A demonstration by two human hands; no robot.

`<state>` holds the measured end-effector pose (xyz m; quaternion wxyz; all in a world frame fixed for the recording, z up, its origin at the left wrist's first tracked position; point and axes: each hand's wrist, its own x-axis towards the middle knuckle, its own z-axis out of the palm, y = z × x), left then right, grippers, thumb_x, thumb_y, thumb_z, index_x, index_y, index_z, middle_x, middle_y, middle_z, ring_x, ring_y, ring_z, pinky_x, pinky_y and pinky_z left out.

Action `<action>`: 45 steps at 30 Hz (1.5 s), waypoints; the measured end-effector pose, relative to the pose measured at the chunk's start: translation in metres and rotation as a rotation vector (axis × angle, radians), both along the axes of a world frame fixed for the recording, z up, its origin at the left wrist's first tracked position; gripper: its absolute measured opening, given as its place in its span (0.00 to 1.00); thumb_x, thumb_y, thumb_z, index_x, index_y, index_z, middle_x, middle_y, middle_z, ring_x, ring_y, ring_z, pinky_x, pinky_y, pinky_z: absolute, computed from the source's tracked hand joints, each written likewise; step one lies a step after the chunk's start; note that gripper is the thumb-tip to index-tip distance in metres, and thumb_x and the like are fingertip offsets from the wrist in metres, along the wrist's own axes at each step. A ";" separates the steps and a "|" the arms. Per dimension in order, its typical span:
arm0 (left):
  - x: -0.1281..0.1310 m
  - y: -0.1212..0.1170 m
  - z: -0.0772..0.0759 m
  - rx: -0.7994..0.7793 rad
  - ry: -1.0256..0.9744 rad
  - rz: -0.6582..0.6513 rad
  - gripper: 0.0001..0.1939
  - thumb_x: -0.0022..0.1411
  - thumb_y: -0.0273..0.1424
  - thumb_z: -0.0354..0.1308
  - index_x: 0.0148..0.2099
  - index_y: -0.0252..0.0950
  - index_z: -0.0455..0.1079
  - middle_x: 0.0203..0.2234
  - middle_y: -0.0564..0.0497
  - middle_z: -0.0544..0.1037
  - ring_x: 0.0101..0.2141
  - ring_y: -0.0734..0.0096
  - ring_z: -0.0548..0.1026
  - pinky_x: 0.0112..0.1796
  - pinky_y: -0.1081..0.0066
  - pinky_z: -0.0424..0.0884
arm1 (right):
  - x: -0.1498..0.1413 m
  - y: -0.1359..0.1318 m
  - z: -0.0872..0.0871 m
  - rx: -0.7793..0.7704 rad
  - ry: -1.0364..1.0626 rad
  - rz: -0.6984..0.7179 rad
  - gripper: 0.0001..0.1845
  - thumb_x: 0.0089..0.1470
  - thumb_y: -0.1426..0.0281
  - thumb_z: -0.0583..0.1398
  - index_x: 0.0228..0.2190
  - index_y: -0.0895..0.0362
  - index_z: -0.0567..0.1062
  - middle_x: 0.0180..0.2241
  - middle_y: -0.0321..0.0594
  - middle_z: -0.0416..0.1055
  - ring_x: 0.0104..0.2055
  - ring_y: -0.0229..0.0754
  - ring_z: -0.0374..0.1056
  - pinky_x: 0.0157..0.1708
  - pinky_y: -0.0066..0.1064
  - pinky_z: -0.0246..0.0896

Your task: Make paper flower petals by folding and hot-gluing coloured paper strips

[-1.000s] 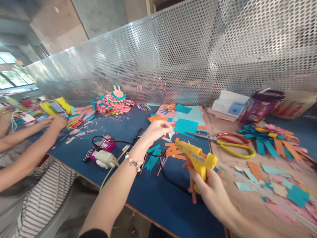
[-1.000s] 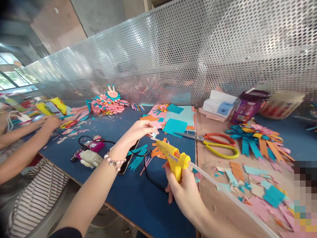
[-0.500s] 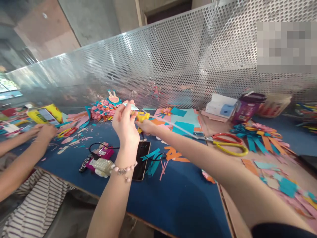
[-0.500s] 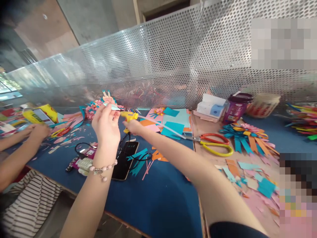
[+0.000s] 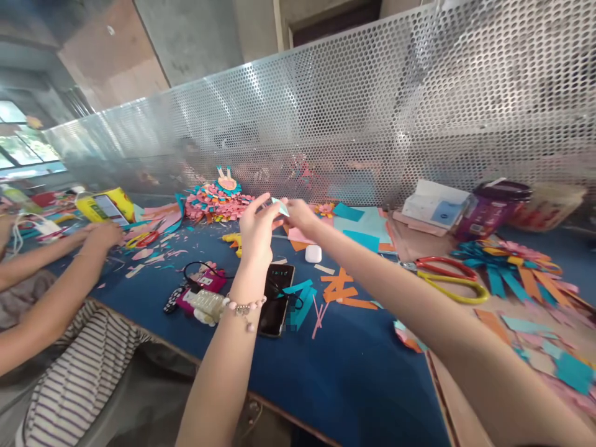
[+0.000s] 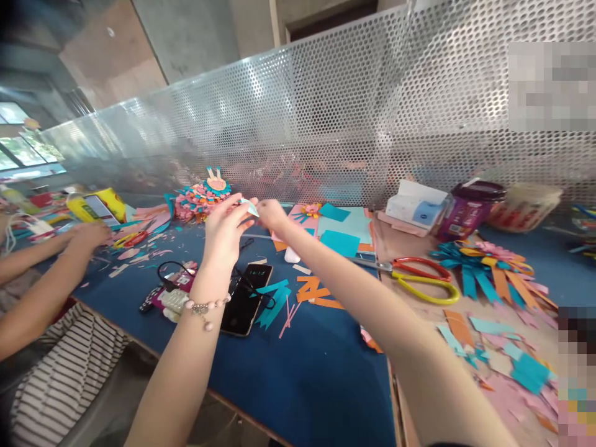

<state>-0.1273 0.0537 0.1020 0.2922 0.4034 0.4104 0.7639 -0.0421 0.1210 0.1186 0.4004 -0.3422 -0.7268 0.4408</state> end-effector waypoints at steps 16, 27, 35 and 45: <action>0.091 -0.013 -0.044 -0.191 0.458 -0.524 0.49 0.56 0.31 0.62 0.69 0.36 0.33 0.36 0.43 0.80 0.40 0.60 0.77 0.47 0.57 0.69 | 0.178 -0.046 -0.042 0.246 -0.279 -0.092 0.18 0.51 0.55 0.60 0.31 0.55 0.81 0.34 0.41 0.75 0.36 0.43 0.69 0.39 0.35 0.61; 0.121 -0.025 -0.074 -0.307 0.721 -0.655 0.35 0.61 0.34 0.55 0.66 0.36 0.43 0.40 0.43 0.77 0.42 0.63 0.75 0.44 0.62 0.69 | 0.237 -0.099 -0.074 0.046 -0.164 -0.434 0.17 0.51 0.55 0.59 0.31 0.56 0.79 0.32 0.41 0.74 0.34 0.43 0.67 0.34 0.33 0.60; 0.149 -0.049 -0.088 -0.238 1.260 -0.494 0.16 0.52 0.43 0.61 0.37 0.37 0.71 0.39 0.46 0.70 0.43 0.58 0.70 0.44 0.62 0.67 | 0.261 -0.106 -0.100 -0.056 -0.096 -0.516 0.20 0.51 0.53 0.58 0.31 0.58 0.76 0.24 0.38 0.70 0.25 0.38 0.61 0.25 0.30 0.56; 0.153 -0.046 -0.089 -0.344 1.023 -0.707 0.09 0.55 0.33 0.61 0.37 0.37 0.68 0.35 0.50 0.74 0.37 0.67 0.72 0.38 0.68 0.68 | 0.270 -0.109 -0.101 -0.065 -0.081 -0.478 0.17 0.53 0.56 0.58 0.34 0.56 0.75 0.31 0.39 0.73 0.28 0.39 0.65 0.29 0.32 0.61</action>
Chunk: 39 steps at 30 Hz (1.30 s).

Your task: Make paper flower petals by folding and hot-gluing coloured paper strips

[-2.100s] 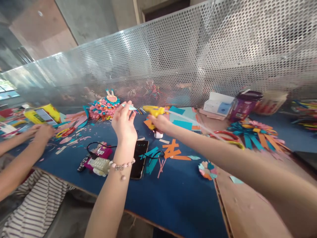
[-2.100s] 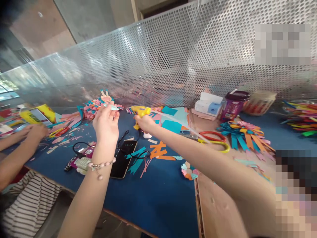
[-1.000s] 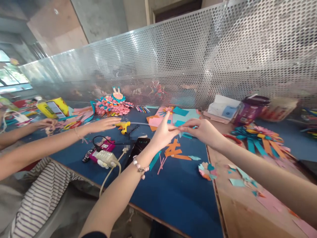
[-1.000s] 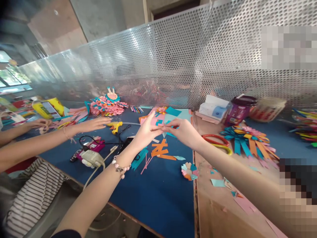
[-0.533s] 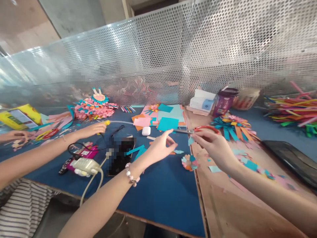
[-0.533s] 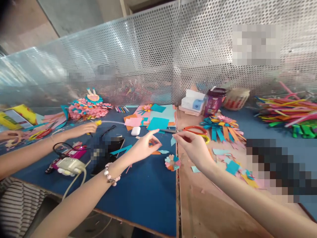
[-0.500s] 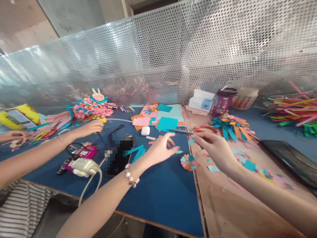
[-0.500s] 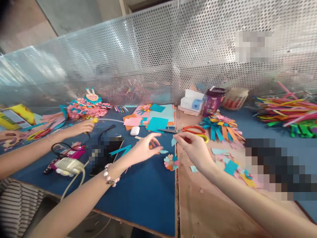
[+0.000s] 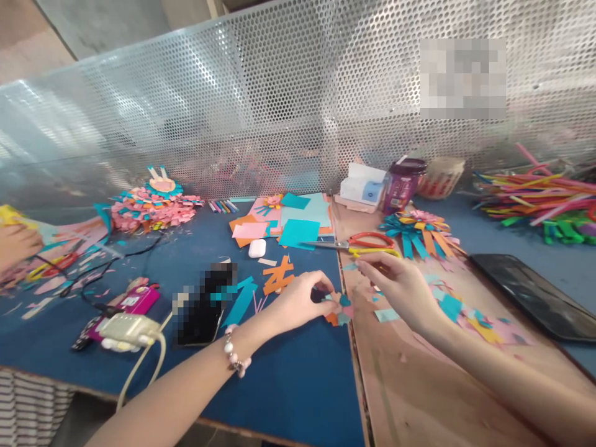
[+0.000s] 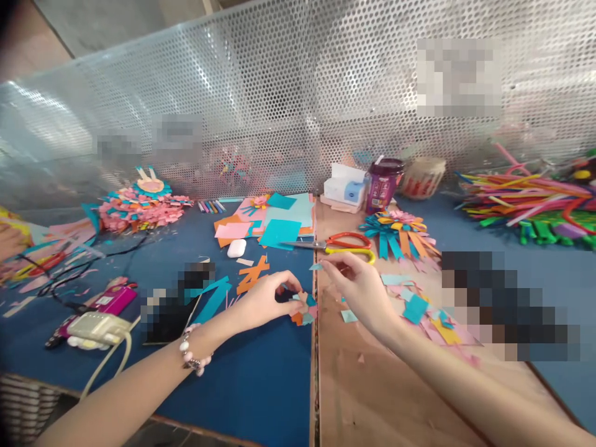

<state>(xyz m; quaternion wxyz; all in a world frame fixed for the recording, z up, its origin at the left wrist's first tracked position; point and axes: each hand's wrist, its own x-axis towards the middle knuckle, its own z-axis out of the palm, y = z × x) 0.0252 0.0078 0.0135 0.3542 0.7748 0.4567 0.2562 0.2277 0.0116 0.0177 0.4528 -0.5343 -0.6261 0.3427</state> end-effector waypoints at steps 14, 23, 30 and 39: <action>-0.002 0.002 -0.012 -0.018 -0.207 0.041 0.15 0.56 0.32 0.61 0.46 0.38 0.67 0.35 0.49 0.75 0.37 0.69 0.73 0.39 0.69 0.70 | 0.001 -0.004 0.002 -0.082 -0.180 0.156 0.13 0.54 0.60 0.56 0.30 0.55 0.75 0.29 0.37 0.74 0.28 0.39 0.68 0.25 0.29 0.62; -0.002 0.001 -0.010 -0.024 -0.202 0.033 0.15 0.57 0.31 0.60 0.47 0.38 0.67 0.34 0.49 0.74 0.36 0.69 0.73 0.40 0.68 0.71 | 0.000 -0.006 0.004 -0.117 -0.165 0.193 0.13 0.55 0.60 0.56 0.32 0.54 0.76 0.27 0.36 0.73 0.24 0.36 0.64 0.21 0.26 0.60; -0.001 0.002 -0.011 -0.064 -0.194 0.049 0.15 0.56 0.31 0.60 0.47 0.36 0.67 0.34 0.49 0.74 0.35 0.70 0.73 0.39 0.68 0.71 | 0.001 -0.005 0.008 -0.164 -0.176 0.240 0.12 0.55 0.61 0.56 0.31 0.56 0.75 0.27 0.36 0.72 0.27 0.36 0.65 0.24 0.27 0.59; 0.001 0.000 -0.007 -0.051 -0.138 0.064 0.14 0.57 0.33 0.60 0.46 0.36 0.68 0.35 0.48 0.75 0.35 0.69 0.73 0.37 0.68 0.70 | 0.004 0.000 0.005 -0.259 -0.105 0.293 0.12 0.53 0.61 0.57 0.31 0.57 0.74 0.31 0.38 0.73 0.32 0.40 0.67 0.31 0.32 0.61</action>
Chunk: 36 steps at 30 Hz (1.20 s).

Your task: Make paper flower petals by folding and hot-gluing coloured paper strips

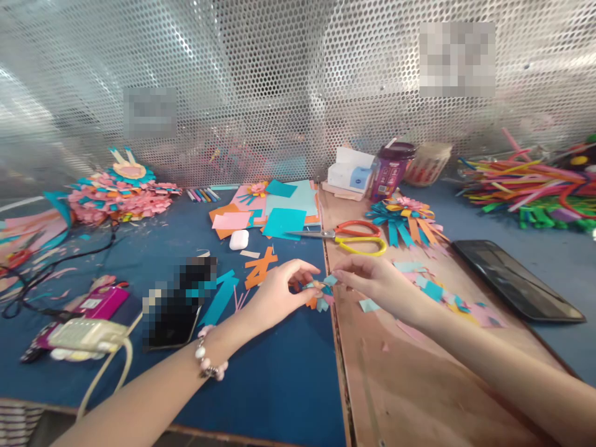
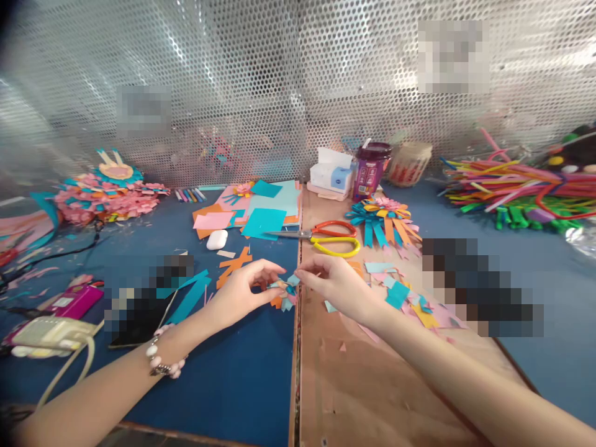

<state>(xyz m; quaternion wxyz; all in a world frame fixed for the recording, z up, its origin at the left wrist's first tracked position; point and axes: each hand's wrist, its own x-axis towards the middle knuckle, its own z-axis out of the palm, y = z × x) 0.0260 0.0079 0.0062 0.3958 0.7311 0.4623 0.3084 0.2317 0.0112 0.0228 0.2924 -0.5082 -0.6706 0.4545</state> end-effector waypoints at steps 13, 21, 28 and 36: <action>-0.001 0.001 -0.008 0.101 0.005 0.001 0.15 0.57 0.34 0.60 0.47 0.38 0.68 0.34 0.50 0.75 0.35 0.70 0.73 0.36 0.70 0.69 | 0.000 -0.002 -0.003 -0.061 0.078 -0.019 0.13 0.53 0.59 0.58 0.32 0.55 0.75 0.31 0.37 0.73 0.33 0.38 0.67 0.31 0.30 0.61; -0.001 -0.002 -0.007 0.088 -0.006 -0.025 0.15 0.58 0.33 0.59 0.49 0.39 0.67 0.37 0.51 0.77 0.38 0.70 0.75 0.39 0.69 0.70 | 0.000 -0.002 -0.003 -0.112 0.105 -0.002 0.13 0.53 0.59 0.58 0.31 0.56 0.74 0.30 0.36 0.71 0.31 0.37 0.66 0.27 0.28 0.59; 0.000 -0.004 -0.003 0.129 0.016 -0.017 0.15 0.58 0.30 0.59 0.49 0.39 0.67 0.36 0.51 0.77 0.38 0.70 0.75 0.39 0.68 0.70 | 0.000 -0.003 0.000 -0.135 0.128 0.014 0.12 0.54 0.60 0.58 0.32 0.56 0.74 0.30 0.37 0.71 0.31 0.37 0.66 0.30 0.29 0.60; 0.000 -0.007 0.002 0.234 0.058 -0.025 0.15 0.58 0.28 0.59 0.49 0.38 0.67 0.36 0.51 0.76 0.37 0.72 0.74 0.39 0.70 0.72 | -0.001 -0.005 0.008 -0.069 0.089 0.072 0.13 0.54 0.60 0.57 0.34 0.57 0.73 0.31 0.38 0.72 0.32 0.37 0.66 0.29 0.29 0.60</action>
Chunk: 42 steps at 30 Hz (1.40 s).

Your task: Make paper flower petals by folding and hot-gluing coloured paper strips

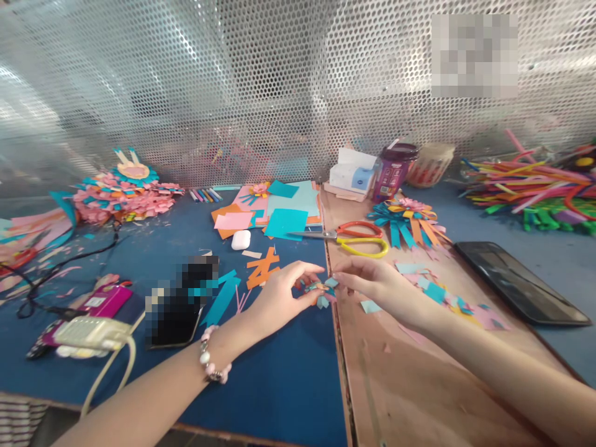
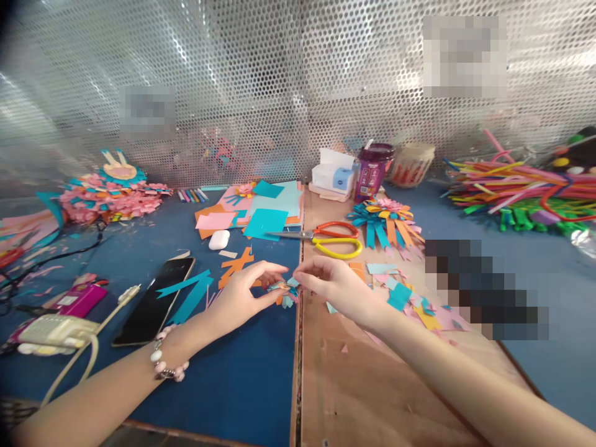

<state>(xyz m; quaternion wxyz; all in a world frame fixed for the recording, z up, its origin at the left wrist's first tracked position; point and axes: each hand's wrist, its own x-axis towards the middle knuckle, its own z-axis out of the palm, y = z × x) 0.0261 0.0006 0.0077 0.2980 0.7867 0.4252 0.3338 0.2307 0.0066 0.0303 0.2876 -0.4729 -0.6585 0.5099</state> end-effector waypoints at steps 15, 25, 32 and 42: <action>-0.013 0.000 -0.006 0.671 0.009 -0.136 0.25 0.61 0.22 0.54 0.59 0.40 0.55 0.37 0.49 0.75 0.39 0.70 0.73 0.42 0.66 0.70 | 0.002 -0.005 -0.024 1.086 -0.312 0.093 0.20 0.51 0.69 0.62 0.45 0.55 0.63 0.45 0.47 0.62 0.48 0.48 0.60 0.46 0.42 0.59; -0.016 -0.006 0.002 0.843 0.096 -0.286 0.30 0.60 0.19 0.53 0.62 0.38 0.50 0.41 0.46 0.76 0.41 0.69 0.74 0.43 0.64 0.70 | 0.005 -0.016 -0.022 1.300 -0.368 0.161 0.16 0.54 0.73 0.57 0.45 0.54 0.63 0.39 0.44 0.68 0.40 0.45 0.65 0.38 0.37 0.59; -0.015 -0.007 0.002 0.888 0.110 -0.270 0.30 0.59 0.19 0.54 0.62 0.36 0.51 0.39 0.47 0.76 0.39 0.68 0.74 0.42 0.64 0.72 | 0.004 -0.015 -0.022 1.313 -0.330 0.172 0.15 0.52 0.76 0.57 0.43 0.55 0.64 0.37 0.43 0.68 0.39 0.44 0.64 0.37 0.36 0.60; -0.014 -0.011 0.001 0.600 0.055 -0.216 0.26 0.60 0.21 0.55 0.59 0.39 0.54 0.39 0.47 0.75 0.42 0.67 0.72 0.43 0.64 0.70 | 0.000 -0.017 -0.025 1.118 -0.227 0.140 0.15 0.51 0.77 0.58 0.41 0.54 0.65 0.38 0.42 0.67 0.39 0.43 0.62 0.39 0.38 0.61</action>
